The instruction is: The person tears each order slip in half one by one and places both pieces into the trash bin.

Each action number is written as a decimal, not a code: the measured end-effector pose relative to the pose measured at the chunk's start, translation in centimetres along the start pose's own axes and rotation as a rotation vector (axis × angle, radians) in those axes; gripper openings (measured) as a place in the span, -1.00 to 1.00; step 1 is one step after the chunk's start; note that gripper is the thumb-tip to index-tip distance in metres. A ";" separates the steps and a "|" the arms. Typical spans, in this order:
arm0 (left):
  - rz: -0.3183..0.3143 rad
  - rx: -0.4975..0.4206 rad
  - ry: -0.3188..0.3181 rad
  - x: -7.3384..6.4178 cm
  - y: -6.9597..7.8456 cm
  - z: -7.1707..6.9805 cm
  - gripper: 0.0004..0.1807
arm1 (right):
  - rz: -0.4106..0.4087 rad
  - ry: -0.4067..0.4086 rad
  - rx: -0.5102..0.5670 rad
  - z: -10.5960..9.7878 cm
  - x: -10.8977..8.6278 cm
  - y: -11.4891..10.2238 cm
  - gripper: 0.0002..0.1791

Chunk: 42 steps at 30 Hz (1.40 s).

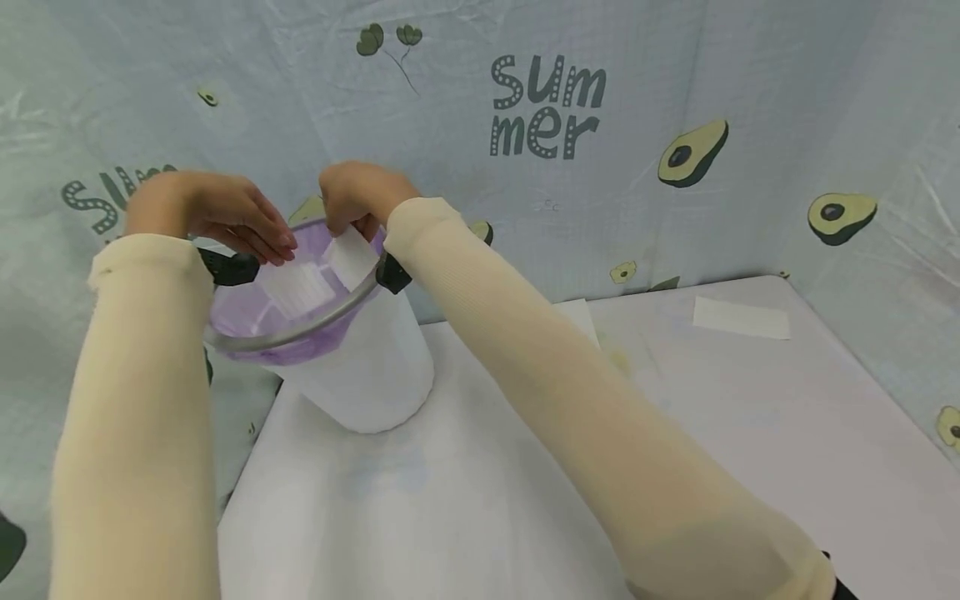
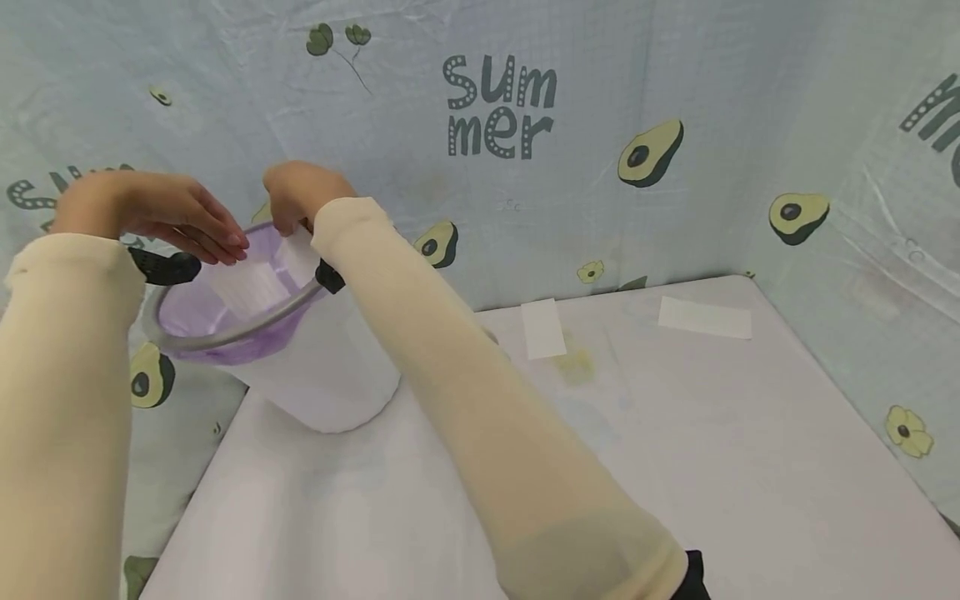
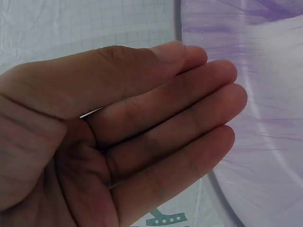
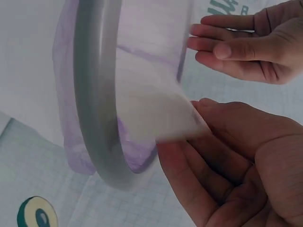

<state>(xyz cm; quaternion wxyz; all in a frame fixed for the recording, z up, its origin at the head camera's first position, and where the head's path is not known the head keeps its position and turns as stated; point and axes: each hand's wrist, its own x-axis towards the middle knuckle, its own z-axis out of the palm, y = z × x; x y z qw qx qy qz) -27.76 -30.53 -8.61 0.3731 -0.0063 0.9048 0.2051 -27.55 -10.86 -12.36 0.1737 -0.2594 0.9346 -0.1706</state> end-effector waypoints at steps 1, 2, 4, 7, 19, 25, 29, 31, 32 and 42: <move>0.004 -0.010 -0.011 0.0 0.0 -0.1 -0.75 | -0.005 -0.007 0.026 0.0 0.1 0.0 -0.91; 0.006 -0.016 -0.022 0.0 -0.1 -0.2 -0.73 | -0.006 -0.013 0.049 0.0 0.1 0.0 -0.90; 0.011 -0.022 -0.035 -0.1 -0.1 -0.3 -0.70 | -0.002 -0.024 0.091 0.0 0.1 0.1 -0.88; 0.022 -0.016 -0.029 -0.2 -0.1 -0.3 -0.65 | 0.000 -0.031 0.087 -0.2 0.1 0.3 -0.87; 0.143 0.256 0.122 -0.8 1.1 1.5 -0.51 | -0.248 0.020 -0.146 0.4 -1.0 1.5 -0.81; 0.227 0.411 0.280 -0.8 2.3 3.7 -0.57 | -0.485 0.131 -0.271 1.7 -2.1 2.9 -0.79; 0.274 0.517 0.378 -1.1 2.7 5.3 -0.63 | -0.588 0.190 -0.295 2.6 -2.8 4.3 -0.77; 0.282 0.553 0.429 -1.3 2.7 6.0 -0.65 | -0.609 0.201 -0.285 3.1 -3.3 4.9 -0.75; 0.287 0.565 0.453 -1.4 2.7 6.3 -0.66 | -0.622 0.207 -0.273 3.3 -3.6 5.3 -0.75; 0.379 0.544 0.629 -2.4 1.7 8.3 -0.68 | -0.666 0.292 -0.048 5.1 -6.3 9.0 -0.76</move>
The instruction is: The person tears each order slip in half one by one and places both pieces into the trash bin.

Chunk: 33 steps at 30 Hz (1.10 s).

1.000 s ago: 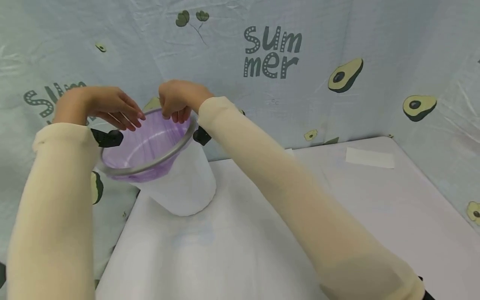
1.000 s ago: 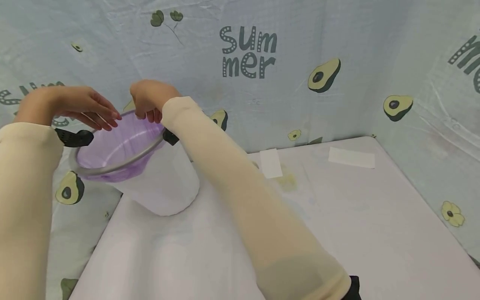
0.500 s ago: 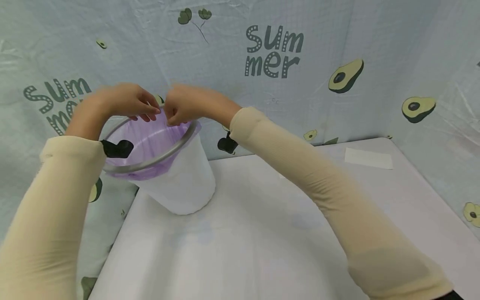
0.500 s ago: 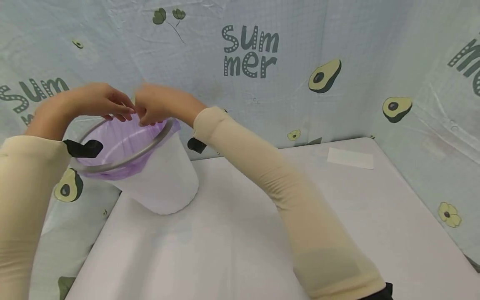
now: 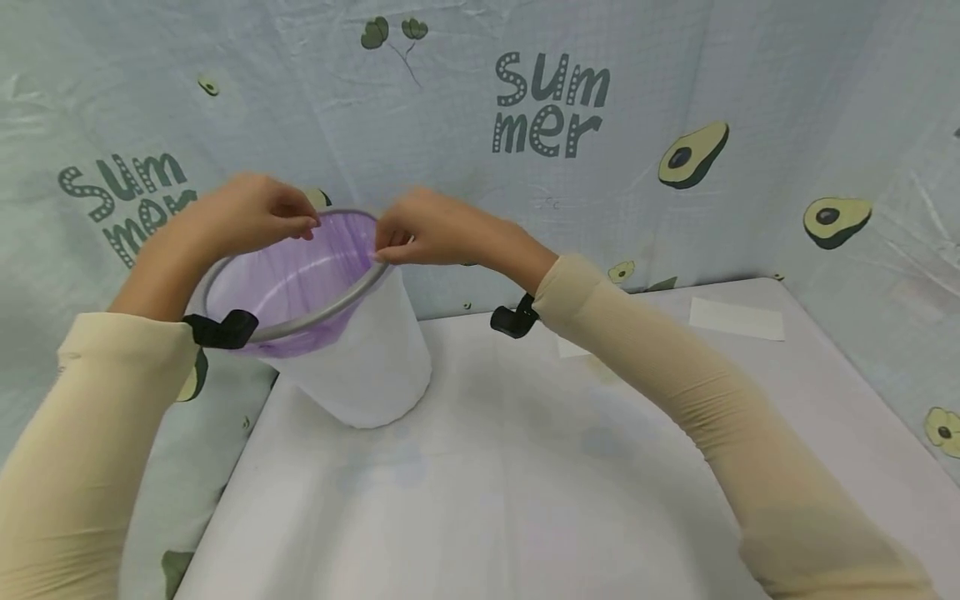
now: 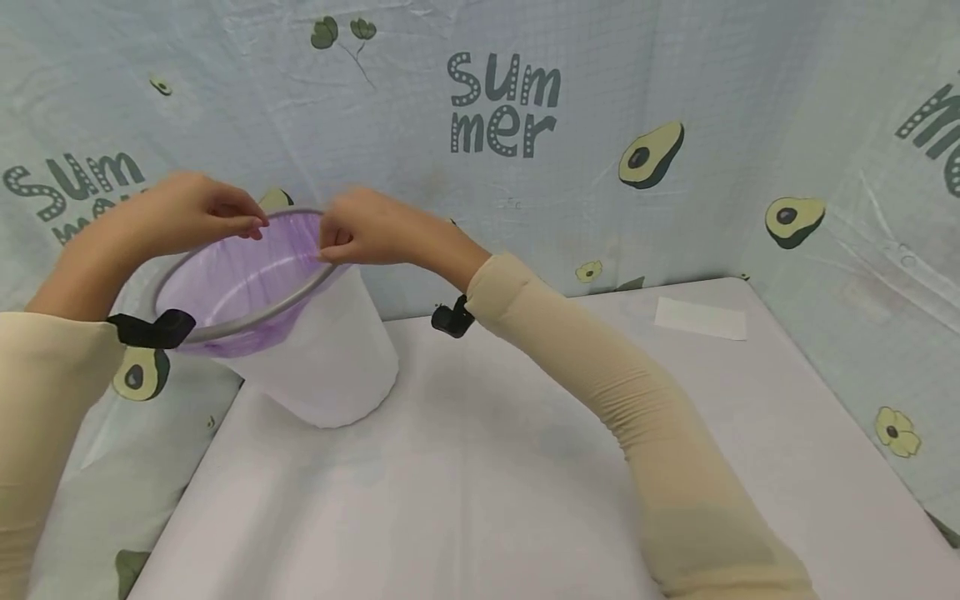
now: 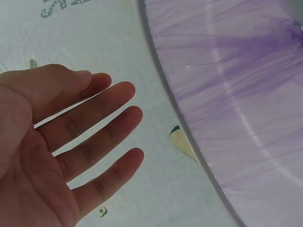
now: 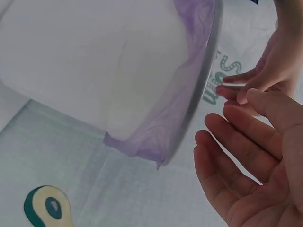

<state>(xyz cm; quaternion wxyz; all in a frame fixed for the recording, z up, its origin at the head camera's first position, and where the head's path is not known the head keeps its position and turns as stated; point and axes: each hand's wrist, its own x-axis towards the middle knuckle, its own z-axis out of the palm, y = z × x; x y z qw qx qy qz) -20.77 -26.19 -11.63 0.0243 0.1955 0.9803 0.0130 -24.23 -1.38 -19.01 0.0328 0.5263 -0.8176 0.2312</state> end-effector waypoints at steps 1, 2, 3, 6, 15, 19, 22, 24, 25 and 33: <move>0.002 0.004 0.019 -0.3 0.1 0.1 -0.69 | -0.006 0.012 0.005 0.1 -0.5 0.0 -0.77; 0.004 0.004 0.039 -0.5 0.2 0.2 -0.70 | -0.011 0.020 0.004 0.1 -1.0 0.0 -0.77; 0.010 0.005 0.057 -0.8 0.3 0.3 -0.71 | -0.016 0.026 0.005 0.1 -1.6 0.0 -0.77; 0.031 -0.004 0.114 -1.6 0.9 0.9 -0.75 | -0.007 0.025 0.014 0.3 -3.4 0.1 -0.78; 0.122 -0.093 0.219 -3.4 3.2 2.5 -0.80 | 0.070 0.026 -0.028 0.2 -7.9 1.4 -0.82; 0.170 -0.085 0.262 -3.7 4.4 3.1 -0.79 | 0.115 0.042 -0.004 0.2 -9.5 2.0 -0.81; 0.211 -0.083 0.262 -3.5 5.3 3.8 -0.80 | 0.122 0.060 -0.010 0.4 -11.0 2.5 -0.81; 0.236 -0.093 0.261 -3.3 5.8 4.4 -0.80 | 0.123 0.067 -0.028 0.8 -12.1 2.8 -0.81; 0.251 -0.095 0.268 -3.3 6.0 4.8 -0.80 | 0.127 0.070 -0.034 1.0 -12.8 3.0 -0.81; 0.375 -0.140 0.333 -3.4 8.4 7.8 -0.74 | 0.187 0.128 -0.003 3.1 -16.8 4.0 -0.80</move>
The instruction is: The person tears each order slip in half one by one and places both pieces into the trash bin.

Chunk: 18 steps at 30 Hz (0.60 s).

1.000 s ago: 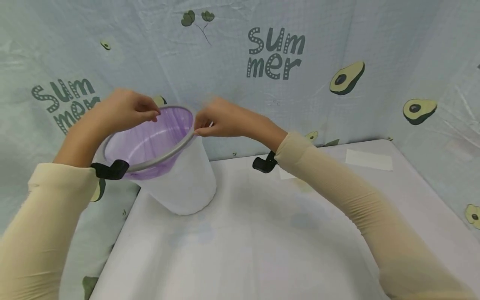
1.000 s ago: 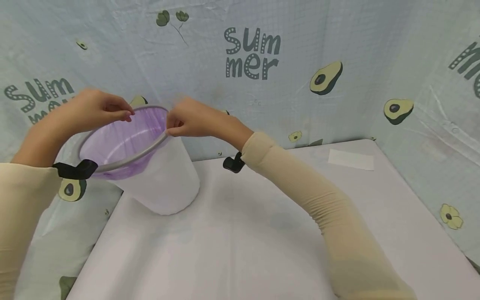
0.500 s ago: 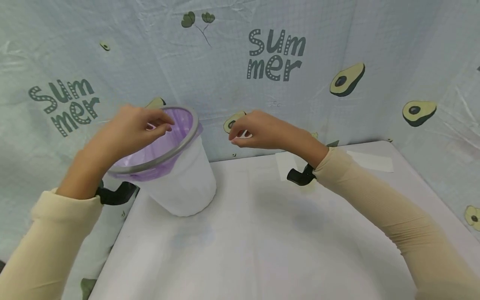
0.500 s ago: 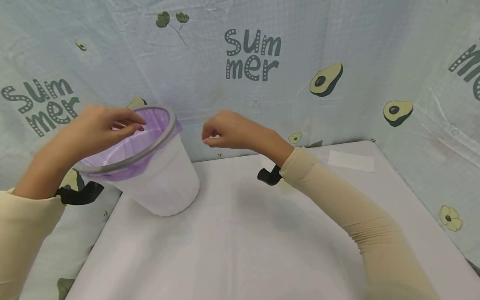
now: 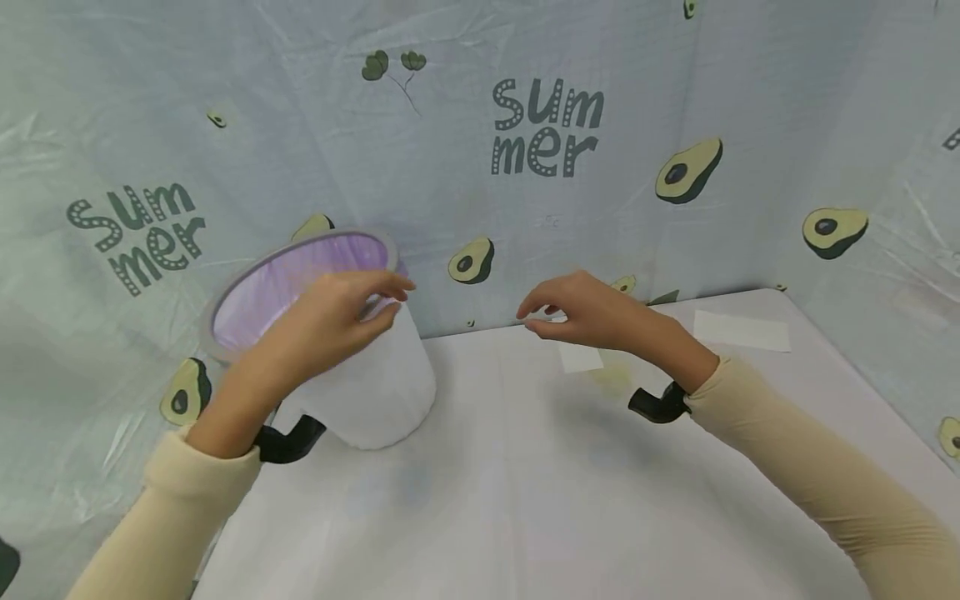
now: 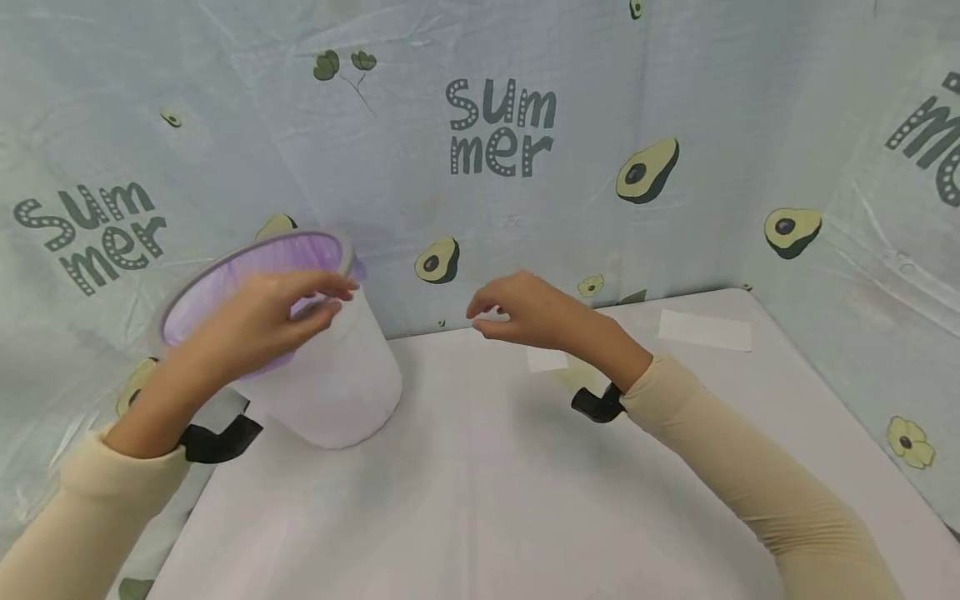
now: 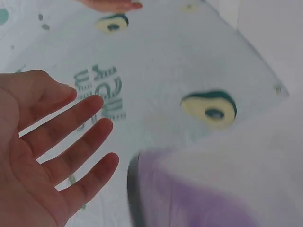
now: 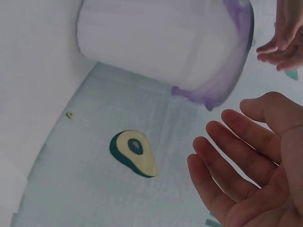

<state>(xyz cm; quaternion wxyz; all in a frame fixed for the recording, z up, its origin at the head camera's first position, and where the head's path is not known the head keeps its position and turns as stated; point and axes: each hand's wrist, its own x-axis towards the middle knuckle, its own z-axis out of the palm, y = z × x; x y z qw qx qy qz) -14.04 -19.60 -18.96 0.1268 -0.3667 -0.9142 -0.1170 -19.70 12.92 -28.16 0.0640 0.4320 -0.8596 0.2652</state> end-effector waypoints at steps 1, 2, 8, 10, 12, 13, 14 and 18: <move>0.010 -0.021 -0.011 0.0 0.3 0.5 -0.72 | 0.015 0.001 0.001 0.1 -0.4 0.2 -0.79; 0.021 -0.036 -0.020 0.1 0.6 1.1 -0.69 | 0.027 0.004 -0.001 0.2 -0.8 0.3 -0.79; 0.101 -0.082 -0.036 0.3 2.4 3.9 -0.62 | 0.125 0.017 -0.002 0.3 -3.0 1.3 -0.74; 0.129 -0.093 -0.028 0.3 2.9 4.7 -0.63 | 0.144 0.026 0.000 0.4 -3.6 1.7 -0.74; 0.141 -0.100 -0.029 0.2 3.3 5.6 -0.64 | 0.159 0.035 0.004 0.5 -4.3 2.0 -0.73; 0.144 -0.100 -0.031 0.2 3.5 6.0 -0.64 | 0.168 0.038 0.007 0.6 -4.6 2.2 -0.72; 0.147 -0.105 -0.032 0.2 3.6 6.4 -0.65 | 0.174 0.041 0.006 0.7 -4.9 2.4 -0.72; 0.154 -0.147 -0.031 0.1 4.1 8.1 -0.65 | 0.203 0.052 0.020 1.2 -5.9 3.0 -0.71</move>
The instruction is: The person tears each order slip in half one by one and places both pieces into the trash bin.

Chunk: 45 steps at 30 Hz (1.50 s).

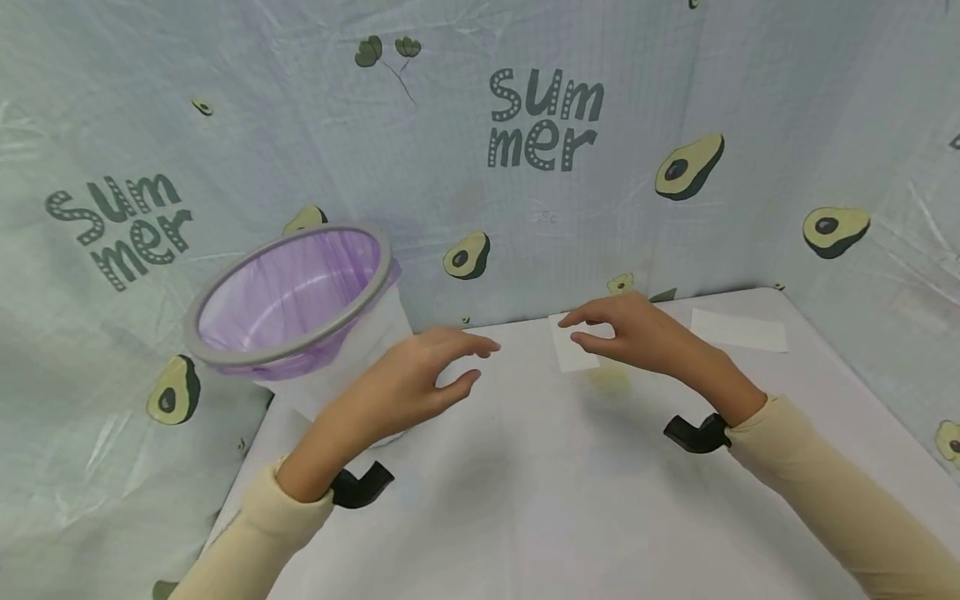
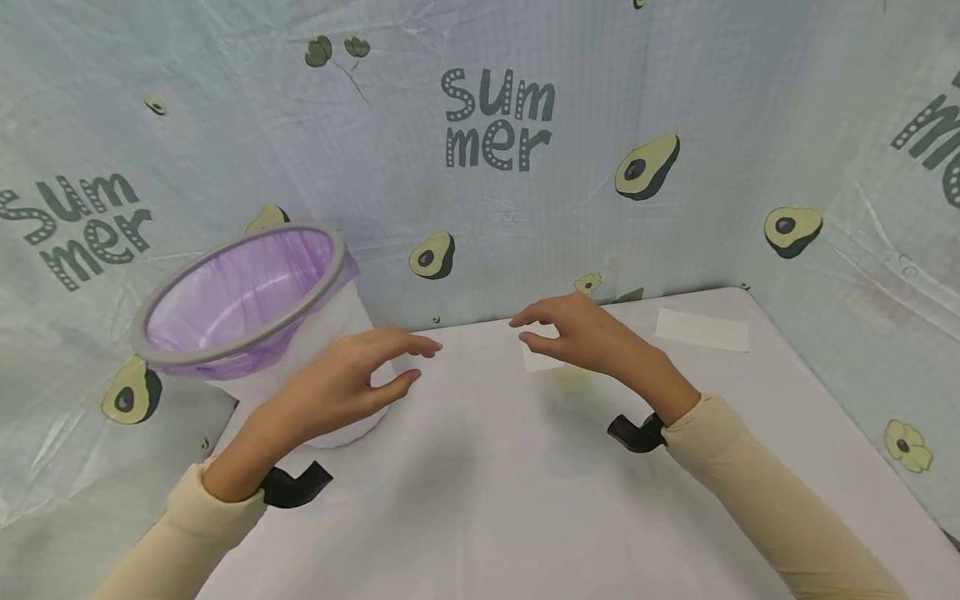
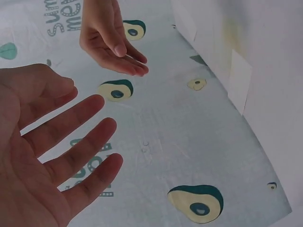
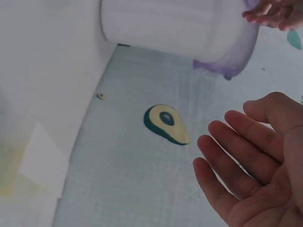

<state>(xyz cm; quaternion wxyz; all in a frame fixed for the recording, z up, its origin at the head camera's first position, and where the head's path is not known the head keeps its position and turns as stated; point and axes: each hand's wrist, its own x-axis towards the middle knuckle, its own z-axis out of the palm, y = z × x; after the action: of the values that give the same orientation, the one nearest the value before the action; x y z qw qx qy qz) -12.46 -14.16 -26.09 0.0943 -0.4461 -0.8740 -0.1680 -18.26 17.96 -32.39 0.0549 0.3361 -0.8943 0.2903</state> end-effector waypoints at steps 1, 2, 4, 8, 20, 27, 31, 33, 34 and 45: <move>-0.002 -0.017 0.001 -0.1 0.1 0.5 -0.65 | 0.010 -0.001 0.004 0.1 -0.2 0.2 -0.71; -0.001 -0.032 0.002 -0.1 0.1 1.0 -0.65 | 0.018 -0.002 0.003 0.2 -0.5 0.4 -0.71; -0.008 -0.065 0.001 -0.3 0.3 1.8 -0.64 | 0.038 -0.004 0.007 0.4 -1.2 0.8 -0.71; -0.032 -0.121 -0.003 -0.8 0.6 3.3 -0.61 | 0.062 0.008 -0.010 0.4 -2.6 1.6 -0.71; -0.059 -0.239 0.032 -1.5 0.4 6.5 -0.75 | 0.084 -0.010 -0.012 0.7 -4.2 2.6 -0.71; -0.124 -0.263 0.042 -1.5 0.2 8.6 -0.78 | 0.086 -0.009 -0.017 1.2 -4.4 3.2 -0.73; -0.159 -0.287 0.003 -1.1 0.3 9.7 -0.77 | 0.085 -0.014 -0.022 1.2 -4.6 3.9 -0.74; -0.168 -0.289 -0.005 -0.8 0.4 10.3 -0.77 | 0.092 -0.016 -0.022 1.2 -4.7 4.2 -0.74; -0.172 -0.284 -0.007 -0.7 0.4 10.5 -0.77 | 0.095 -0.016 -0.023 1.3 -4.8 4.4 -0.75; -0.220 -0.327 0.016 1.1 0.0 13.0 -0.79 | 0.102 -0.028 -0.033 2.0 -5.4 6.2 -0.76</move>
<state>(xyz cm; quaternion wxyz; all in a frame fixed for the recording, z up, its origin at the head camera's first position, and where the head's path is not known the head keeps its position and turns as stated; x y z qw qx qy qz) -13.29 -8.44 -37.82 0.0085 -0.3558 -0.8779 -0.3203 -17.87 23.69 -38.64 0.0330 0.2932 -0.9156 0.2730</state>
